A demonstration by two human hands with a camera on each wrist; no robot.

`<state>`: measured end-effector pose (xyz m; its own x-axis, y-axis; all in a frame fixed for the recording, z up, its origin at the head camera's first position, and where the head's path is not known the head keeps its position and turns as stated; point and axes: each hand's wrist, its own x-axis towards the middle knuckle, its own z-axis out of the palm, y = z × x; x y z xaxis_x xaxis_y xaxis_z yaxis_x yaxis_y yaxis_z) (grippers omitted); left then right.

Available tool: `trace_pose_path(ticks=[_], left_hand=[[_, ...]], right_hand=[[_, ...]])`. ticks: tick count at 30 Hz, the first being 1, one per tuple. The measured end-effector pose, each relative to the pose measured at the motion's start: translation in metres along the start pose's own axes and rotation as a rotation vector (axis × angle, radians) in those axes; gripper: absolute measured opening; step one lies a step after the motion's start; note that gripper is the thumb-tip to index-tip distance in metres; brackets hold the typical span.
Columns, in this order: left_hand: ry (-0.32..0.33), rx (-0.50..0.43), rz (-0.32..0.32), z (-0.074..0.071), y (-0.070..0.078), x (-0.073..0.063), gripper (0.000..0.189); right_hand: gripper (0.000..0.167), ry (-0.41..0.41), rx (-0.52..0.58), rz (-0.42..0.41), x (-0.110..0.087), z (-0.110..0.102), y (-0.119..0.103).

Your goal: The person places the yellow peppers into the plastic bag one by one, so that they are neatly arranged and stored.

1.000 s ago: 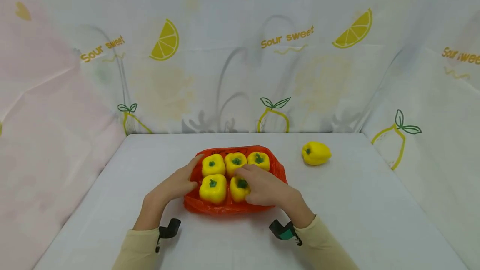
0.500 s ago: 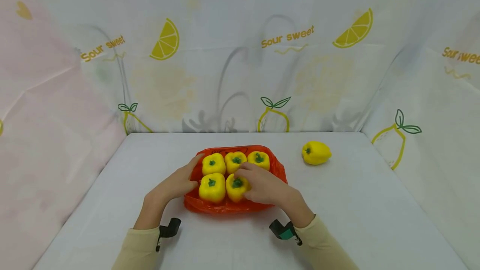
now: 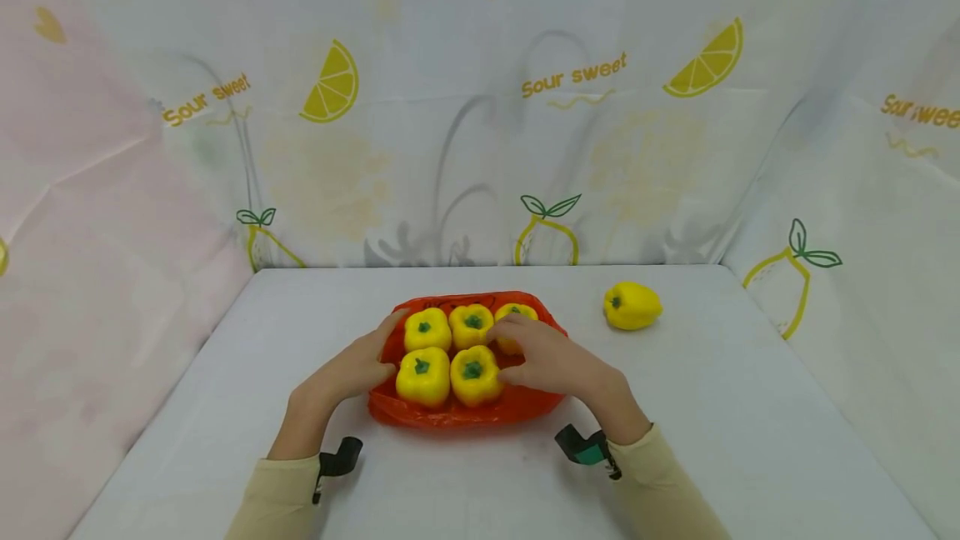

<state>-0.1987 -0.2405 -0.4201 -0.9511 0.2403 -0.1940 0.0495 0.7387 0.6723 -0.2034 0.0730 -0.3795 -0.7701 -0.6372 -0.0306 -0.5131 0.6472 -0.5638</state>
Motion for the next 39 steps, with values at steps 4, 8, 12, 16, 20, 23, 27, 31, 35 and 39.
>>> trace_pose_path(ticks=[4, 8, 12, 16, 20, 23, 27, 31, 35, 39], left_hand=[[0.002, 0.002, 0.015, 0.001, 0.0, 0.001, 0.09], [0.002, 0.008, 0.009, 0.001, 0.0, 0.001, 0.089], [0.0, 0.027, -0.008, 0.0, 0.0, 0.001, 0.084], [-0.001, 0.025, -0.018, 0.0, 0.001, -0.001, 0.083], [-0.002, 0.025, -0.03, 0.001, 0.001, -0.002, 0.085], [0.0, 0.034, -0.037, 0.001, 0.002, -0.001, 0.084], [0.003, 0.032, -0.033, 0.001, 0.001, 0.0, 0.084], [0.003, 0.028, -0.019, 0.001, 0.001, 0.0, 0.084], [0.002, 0.026, -0.016, 0.001, 0.002, -0.001, 0.084], [0.0, 0.037, -0.016, 0.001, 0.003, -0.001, 0.084]], right_hand=[[0.044, 0.044, 0.034, 0.0, -0.003, -0.01, 0.011], [0.043, 0.11, 0.045, 0.03, -0.006, -0.021, 0.023], [0.044, 0.185, 0.032, 0.074, -0.01, -0.032, 0.037], [0.046, 0.268, 0.027, 0.109, -0.015, -0.041, 0.054], [0.05, 0.336, 0.002, 0.151, -0.019, -0.048, 0.075], [0.053, 0.369, -0.002, 0.186, -0.022, -0.052, 0.09], [0.053, 0.435, -0.035, 0.187, -0.025, -0.054, 0.11], [0.053, 0.512, -0.11, 0.207, -0.025, -0.049, 0.129], [0.062, 0.5, -0.156, 0.276, -0.024, -0.043, 0.143], [0.068, 0.471, -0.182, 0.325, -0.025, -0.034, 0.154]])
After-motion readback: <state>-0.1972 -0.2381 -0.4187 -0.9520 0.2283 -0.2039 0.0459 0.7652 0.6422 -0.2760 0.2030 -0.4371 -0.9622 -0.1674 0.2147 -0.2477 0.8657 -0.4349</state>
